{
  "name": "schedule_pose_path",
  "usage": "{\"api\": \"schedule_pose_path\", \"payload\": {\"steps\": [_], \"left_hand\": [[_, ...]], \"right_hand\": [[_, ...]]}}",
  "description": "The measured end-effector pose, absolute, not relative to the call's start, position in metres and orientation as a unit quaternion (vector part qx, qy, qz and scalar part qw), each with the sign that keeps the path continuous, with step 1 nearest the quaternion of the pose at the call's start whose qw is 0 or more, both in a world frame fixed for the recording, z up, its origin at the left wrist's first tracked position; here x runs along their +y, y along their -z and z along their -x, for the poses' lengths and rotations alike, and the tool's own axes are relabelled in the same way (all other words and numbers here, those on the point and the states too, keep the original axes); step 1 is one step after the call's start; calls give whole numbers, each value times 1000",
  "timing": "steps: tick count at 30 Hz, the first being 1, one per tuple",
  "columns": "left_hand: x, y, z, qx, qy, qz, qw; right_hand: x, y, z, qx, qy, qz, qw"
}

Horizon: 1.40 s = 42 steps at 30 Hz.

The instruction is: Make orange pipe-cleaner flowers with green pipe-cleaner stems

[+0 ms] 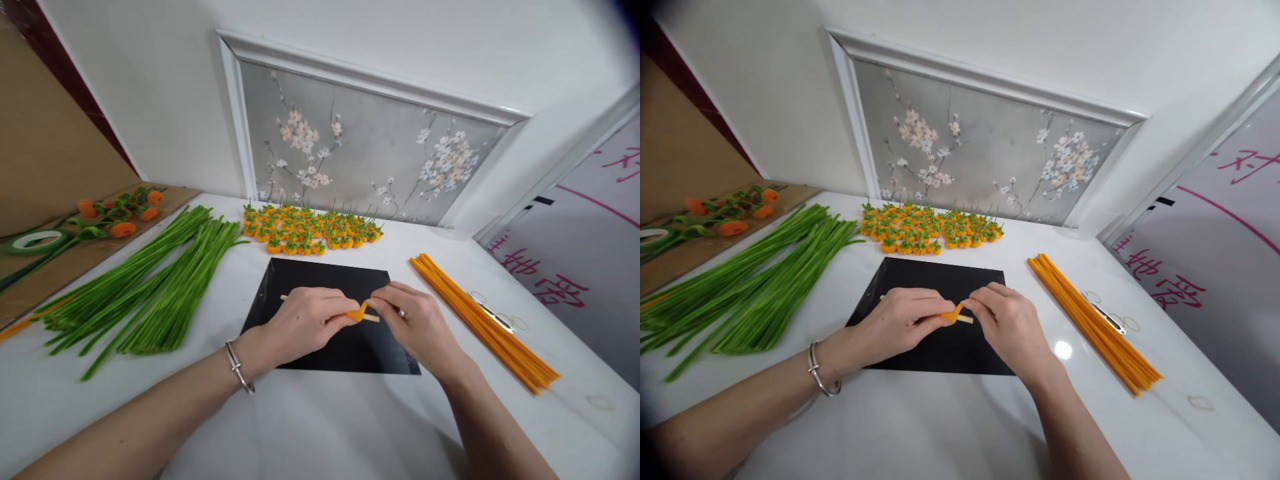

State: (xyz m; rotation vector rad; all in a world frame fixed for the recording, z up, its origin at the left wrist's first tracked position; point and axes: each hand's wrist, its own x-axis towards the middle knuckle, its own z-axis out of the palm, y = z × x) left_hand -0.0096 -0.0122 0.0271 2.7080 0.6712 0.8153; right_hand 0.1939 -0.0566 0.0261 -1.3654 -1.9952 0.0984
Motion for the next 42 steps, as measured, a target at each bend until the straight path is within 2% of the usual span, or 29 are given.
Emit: {"api": "schedule_pose_path", "payload": {"steps": [9, 22, 34, 38, 42], "left_hand": [[-14, -28, 8, 254, -350, -890, 142], [-8, -26, 9, 300, -304, -893, 140], [-5, -27, 12, 333, -312, -884, 97], [-3, -23, 12, 330, -289, -897, 53], [-5, -21, 11, 310, -276, -909, 26]], "right_hand": [[-56, -25, -195, -814, -80, 509, 268], [-62, -26, -187, -837, -6, 510, 201], [-69, -34, -185, -838, -3, 522, 157], [-70, -34, -184, -853, 29, 491, 174], [-67, -32, -185, -850, 66, 466, 236]]}}
